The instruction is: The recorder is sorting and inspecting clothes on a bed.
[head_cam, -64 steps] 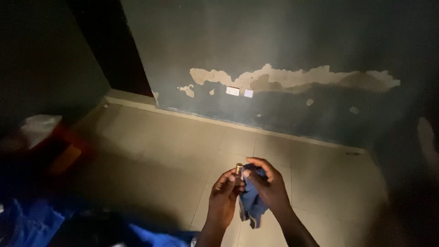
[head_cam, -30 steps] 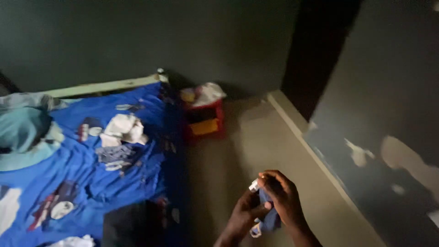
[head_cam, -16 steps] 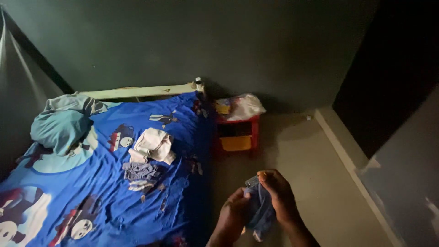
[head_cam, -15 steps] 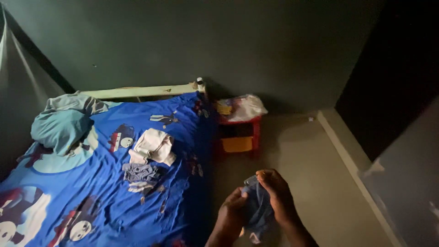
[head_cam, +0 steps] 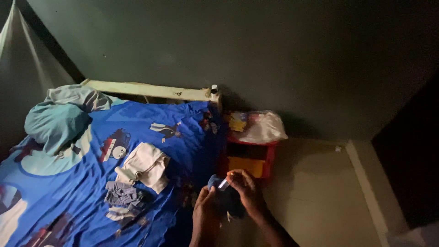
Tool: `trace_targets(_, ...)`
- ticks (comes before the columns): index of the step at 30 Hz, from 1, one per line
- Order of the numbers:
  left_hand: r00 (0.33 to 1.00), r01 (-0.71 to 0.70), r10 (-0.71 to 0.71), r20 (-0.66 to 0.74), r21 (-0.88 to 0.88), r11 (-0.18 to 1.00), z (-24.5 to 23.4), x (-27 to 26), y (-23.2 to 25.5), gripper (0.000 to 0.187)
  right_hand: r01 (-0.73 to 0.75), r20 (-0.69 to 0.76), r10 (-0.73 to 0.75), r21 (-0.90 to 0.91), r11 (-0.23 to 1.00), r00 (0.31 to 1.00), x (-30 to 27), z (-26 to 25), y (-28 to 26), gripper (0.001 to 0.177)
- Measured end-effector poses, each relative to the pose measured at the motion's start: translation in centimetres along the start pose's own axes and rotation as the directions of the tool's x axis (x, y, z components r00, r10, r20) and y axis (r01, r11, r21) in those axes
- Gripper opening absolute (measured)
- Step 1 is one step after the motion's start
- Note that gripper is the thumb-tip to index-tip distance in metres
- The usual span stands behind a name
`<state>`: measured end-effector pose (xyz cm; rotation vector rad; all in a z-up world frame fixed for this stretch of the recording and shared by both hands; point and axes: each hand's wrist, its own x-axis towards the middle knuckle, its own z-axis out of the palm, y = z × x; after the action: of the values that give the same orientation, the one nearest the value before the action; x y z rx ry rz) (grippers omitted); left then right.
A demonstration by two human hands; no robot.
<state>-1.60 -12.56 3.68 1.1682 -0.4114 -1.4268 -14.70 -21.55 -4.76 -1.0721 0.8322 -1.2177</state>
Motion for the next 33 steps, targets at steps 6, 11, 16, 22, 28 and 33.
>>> trace_targets(6,1.000,-0.025,0.028,0.005,-0.275,0.961,-2.5,12.6,-0.6,0.014,0.009,0.117,-0.022,0.116,0.993,0.993,10.8,1.0,3.7,0.032)
trace_targets(11,0.996,-0.073,0.079,0.032,-0.162,0.984,-2.8,21.8,1.5,0.019,-0.031,0.119,0.022,0.077,0.997,0.993,20.1,1.5,5.7,0.033)
trace_targets(16,0.999,-0.003,0.011,0.046,-0.178,0.984,0.1,28.7,8.0,0.021,-0.042,0.058,0.042,-0.010,0.999,0.997,29.6,1.9,5.0,0.036)
trace_targets(22,0.999,-0.010,0.010,0.033,-0.010,1.000,-0.7,37.1,10.0,0.020,-0.124,-0.005,0.125,0.122,0.985,0.992,37.3,1.8,6.4,0.035)
trace_targets(28,0.999,0.031,-0.025,0.044,-0.122,0.992,2.1,44.9,13.8,0.017,-0.189,0.030,0.187,0.132,0.973,0.982,48.0,0.3,9.9,0.034)
trace_targets(33,0.993,0.046,-0.038,-0.108,0.078,0.996,3.0,55.6,14.2,0.019,-0.191,-0.049,0.188,-0.063,0.980,0.981,57.4,-0.5,10.7,0.034)
